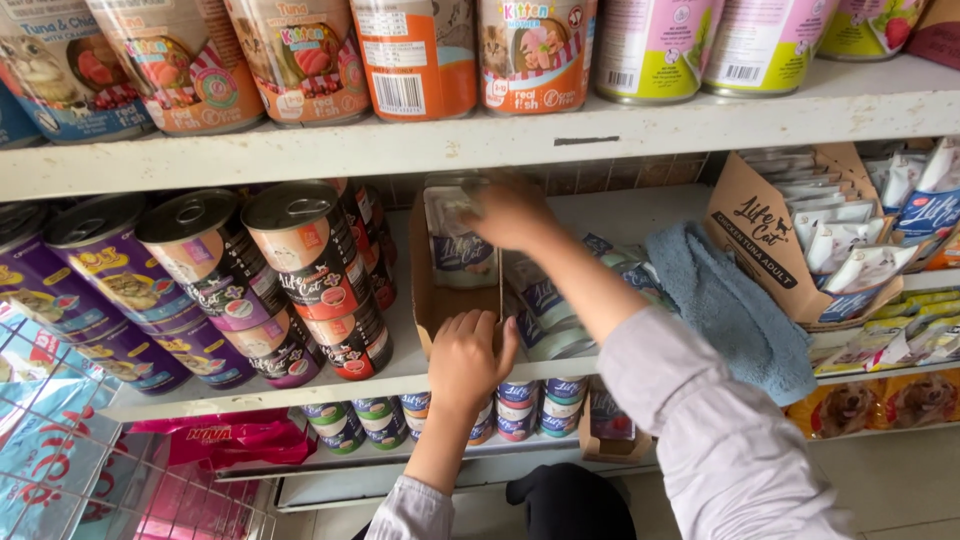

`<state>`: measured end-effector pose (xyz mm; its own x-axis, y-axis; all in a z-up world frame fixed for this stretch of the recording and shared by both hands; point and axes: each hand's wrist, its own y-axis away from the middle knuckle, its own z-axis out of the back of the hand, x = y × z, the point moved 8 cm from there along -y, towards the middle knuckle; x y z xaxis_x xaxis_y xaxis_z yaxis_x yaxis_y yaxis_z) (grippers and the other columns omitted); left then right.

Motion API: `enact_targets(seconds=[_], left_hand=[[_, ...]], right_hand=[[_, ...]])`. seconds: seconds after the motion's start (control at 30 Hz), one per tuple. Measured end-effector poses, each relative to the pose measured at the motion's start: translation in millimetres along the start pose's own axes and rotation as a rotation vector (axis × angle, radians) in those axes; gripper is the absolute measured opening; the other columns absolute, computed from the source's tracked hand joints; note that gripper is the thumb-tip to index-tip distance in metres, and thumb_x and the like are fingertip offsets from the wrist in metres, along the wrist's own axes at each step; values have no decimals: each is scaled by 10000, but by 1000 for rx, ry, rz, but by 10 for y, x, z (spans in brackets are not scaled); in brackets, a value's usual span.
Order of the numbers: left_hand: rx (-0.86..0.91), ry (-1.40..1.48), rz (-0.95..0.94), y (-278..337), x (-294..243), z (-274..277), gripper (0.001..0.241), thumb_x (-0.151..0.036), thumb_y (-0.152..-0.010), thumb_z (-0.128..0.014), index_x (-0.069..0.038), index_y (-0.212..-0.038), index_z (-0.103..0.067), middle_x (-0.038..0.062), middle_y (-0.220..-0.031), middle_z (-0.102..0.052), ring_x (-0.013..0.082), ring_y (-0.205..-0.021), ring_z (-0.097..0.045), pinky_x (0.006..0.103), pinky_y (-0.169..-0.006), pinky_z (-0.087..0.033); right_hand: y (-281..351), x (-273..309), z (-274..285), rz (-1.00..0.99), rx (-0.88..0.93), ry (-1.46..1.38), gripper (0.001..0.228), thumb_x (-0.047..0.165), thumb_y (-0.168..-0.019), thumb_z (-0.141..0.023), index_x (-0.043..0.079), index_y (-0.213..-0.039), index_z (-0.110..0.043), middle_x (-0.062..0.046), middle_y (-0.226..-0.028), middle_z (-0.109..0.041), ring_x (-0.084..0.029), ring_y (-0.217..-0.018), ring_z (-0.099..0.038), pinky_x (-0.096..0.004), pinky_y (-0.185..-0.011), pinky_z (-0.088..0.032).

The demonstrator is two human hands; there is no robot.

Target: Wiping down and organizing cat food pouches on a grocery store shelf.

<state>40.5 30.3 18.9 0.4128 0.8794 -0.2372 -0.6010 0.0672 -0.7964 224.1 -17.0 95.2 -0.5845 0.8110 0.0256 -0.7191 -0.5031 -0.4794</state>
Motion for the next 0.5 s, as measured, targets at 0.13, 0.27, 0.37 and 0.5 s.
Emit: enact_targets(seconds=[0.13, 0.27, 0.37, 0.5], left_hand=[[-95, -9, -51, 18, -58, 86, 264, -212, -931, -668, -52, -737, -587, 128, -707, -618, 332, -652, -617, 428, -662, -510], [-124, -13, -73, 26, -61, 68, 270, -210, -921, -674, -60, -725, -564, 122, -691, -599, 323, -641, -616, 421, -644, -509], [-109, -34, -66, 28, -64, 32, 279, -209, -910, -685, -65, -710, -554, 115, -678, -593, 315, -617, -612, 418, -619, -505], [-135, -45, -55, 37, -67, 41, 277, -194, -893, -694, -65, -699, -543, 111, -663, -581, 315, -616, -611, 417, -614, -505]], right_hand=[[137, -646, -164, -75, -42, -732, 551, 478, -1084, -412, 18, -1317, -608, -211, -1290, -651, -355, -1223, -625, -467, -1050, -457], [538, -1206, -330, -181, -182, -496, 645, 558, -1034, -465, 2, -1318, -628, -250, -1336, -637, -408, -1246, -596, -473, -1060, -465], [943, -1228, -676, -414, 335, -92, 827, 737, -870, -601, 27, -1293, -642, -231, -1342, -588, -417, -1249, -556, -509, -1048, -452], [1055, -1080, -553, -374, 227, 69, 827, 764, -753, -683, 112, -1261, -706, -152, -1375, -560, -364, -1324, -458, -526, -1089, -410]])
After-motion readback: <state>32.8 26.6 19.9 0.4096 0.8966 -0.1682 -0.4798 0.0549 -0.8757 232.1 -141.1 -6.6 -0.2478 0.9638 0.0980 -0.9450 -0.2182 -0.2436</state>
